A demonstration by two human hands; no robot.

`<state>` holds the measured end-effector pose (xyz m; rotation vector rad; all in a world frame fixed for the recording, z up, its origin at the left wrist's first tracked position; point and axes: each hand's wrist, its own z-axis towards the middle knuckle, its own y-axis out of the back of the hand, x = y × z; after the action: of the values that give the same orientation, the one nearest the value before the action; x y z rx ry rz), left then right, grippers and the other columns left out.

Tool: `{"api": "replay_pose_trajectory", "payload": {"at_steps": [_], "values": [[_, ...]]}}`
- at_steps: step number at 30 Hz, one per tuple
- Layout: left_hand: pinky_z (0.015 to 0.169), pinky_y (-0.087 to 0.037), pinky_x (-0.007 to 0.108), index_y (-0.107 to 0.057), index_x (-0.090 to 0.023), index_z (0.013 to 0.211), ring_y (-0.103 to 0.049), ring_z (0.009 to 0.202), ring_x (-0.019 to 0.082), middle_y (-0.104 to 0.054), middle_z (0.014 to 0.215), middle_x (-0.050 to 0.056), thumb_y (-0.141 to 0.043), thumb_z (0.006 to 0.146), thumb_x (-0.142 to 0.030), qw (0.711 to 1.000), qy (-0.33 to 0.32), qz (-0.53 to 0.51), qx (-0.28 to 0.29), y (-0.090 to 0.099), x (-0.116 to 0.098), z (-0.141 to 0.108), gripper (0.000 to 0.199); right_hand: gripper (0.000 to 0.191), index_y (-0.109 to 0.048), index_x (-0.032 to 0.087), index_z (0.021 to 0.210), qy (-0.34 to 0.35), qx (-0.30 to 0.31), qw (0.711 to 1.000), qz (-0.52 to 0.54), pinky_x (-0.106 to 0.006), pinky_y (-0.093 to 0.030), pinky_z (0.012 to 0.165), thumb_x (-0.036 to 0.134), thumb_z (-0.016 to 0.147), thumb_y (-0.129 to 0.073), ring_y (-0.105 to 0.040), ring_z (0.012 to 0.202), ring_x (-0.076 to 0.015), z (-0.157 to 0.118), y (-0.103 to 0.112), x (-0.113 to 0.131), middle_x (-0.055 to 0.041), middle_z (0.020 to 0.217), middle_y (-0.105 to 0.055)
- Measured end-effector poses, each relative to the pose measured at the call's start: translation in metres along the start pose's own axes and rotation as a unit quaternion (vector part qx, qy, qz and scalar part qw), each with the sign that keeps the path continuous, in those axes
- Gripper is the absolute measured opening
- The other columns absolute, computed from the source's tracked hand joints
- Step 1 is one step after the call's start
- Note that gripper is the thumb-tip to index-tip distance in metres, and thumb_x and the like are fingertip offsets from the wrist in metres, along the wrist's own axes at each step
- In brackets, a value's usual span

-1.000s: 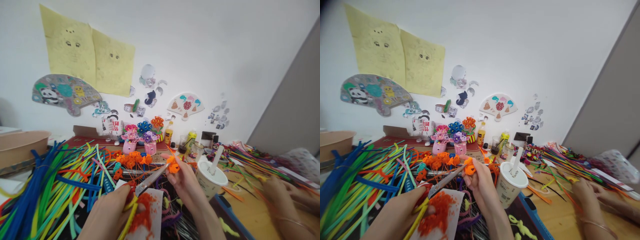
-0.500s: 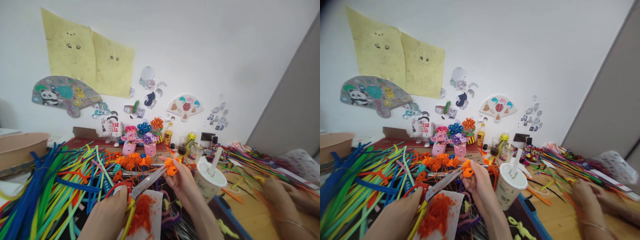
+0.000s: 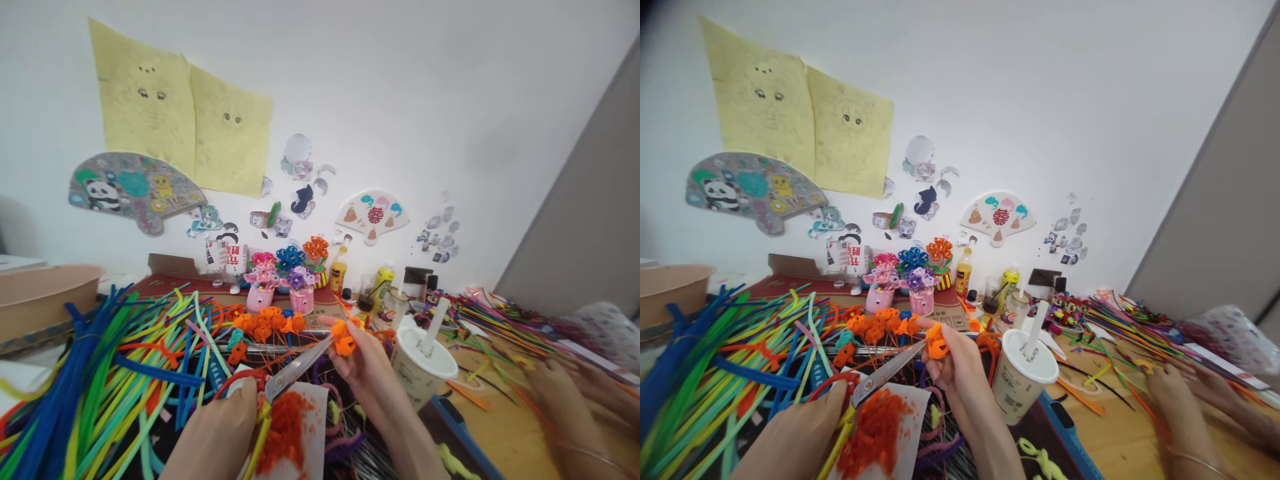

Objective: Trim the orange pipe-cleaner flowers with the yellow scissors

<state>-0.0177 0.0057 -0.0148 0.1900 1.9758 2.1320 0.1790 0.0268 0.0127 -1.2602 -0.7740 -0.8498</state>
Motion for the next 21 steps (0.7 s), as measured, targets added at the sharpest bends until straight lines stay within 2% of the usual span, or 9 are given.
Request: {"api": "replay_pose_trajectory", "payload": {"at_steps": [5, 11, 18, 21], "values": [[0.054, -0.050, 0.024, -0.059, -0.015, 0.089, -0.074, 0.066, 0.023, -0.072, 0.065, 0.008, -0.030, 0.074, 0.008, 1.000, 0.002, -0.005, -0.004, 0.003, 0.000, -0.001, 0.040, 0.037, -0.075, 0.012, 0.096, -0.002, -0.003, 1.000, -0.004, -0.018, -0.016, 0.039, 0.044, 0.077, -0.069, -0.036, 0.044, -0.0055, -0.001, -0.001, 0.001, -0.0024, 0.061, -0.059], [0.054, -0.049, 0.024, -0.057, -0.017, 0.086, -0.072, 0.061, 0.021, -0.067, 0.057, 0.004, -0.031, 0.074, 0.004, 0.998, -0.006, -0.040, -0.043, -0.008, 0.006, -0.003, 0.035, 0.039, -0.074, 0.012, 0.097, -0.007, -0.001, 1.000, -0.014, -0.018, -0.018, 0.040, 0.045, 0.076, -0.069, -0.036, 0.044, -0.0058, -0.001, -0.001, 0.002, -0.0025, 0.060, -0.059], [0.060, -0.051, 0.030, -0.058, -0.018, 0.090, -0.074, 0.071, 0.026, -0.074, 0.073, 0.010, -0.032, 0.082, -0.006, 0.998, -0.006, -0.060, -0.014, -0.011, 0.009, 0.002, 0.030, 0.040, -0.074, 0.013, 0.096, 0.003, 0.000, 1.000, -0.017, -0.018, -0.018, 0.039, 0.047, 0.075, -0.069, -0.036, 0.043, -0.0059, 0.001, 0.002, 0.000, -0.0021, 0.060, -0.060], [0.064, -0.052, 0.034, -0.058, -0.019, 0.089, -0.073, 0.076, 0.029, -0.075, 0.079, 0.011, -0.035, 0.088, -0.022, 0.995, 0.011, -0.100, -0.004, -0.008, 0.009, 0.004, 0.024, 0.041, -0.073, 0.013, 0.095, 0.016, -0.017, 0.999, -0.032, -0.018, -0.019, 0.038, 0.047, 0.074, -0.070, -0.038, 0.042, -0.0060, 0.005, 0.005, 0.000, -0.0018, 0.059, -0.060]]}}
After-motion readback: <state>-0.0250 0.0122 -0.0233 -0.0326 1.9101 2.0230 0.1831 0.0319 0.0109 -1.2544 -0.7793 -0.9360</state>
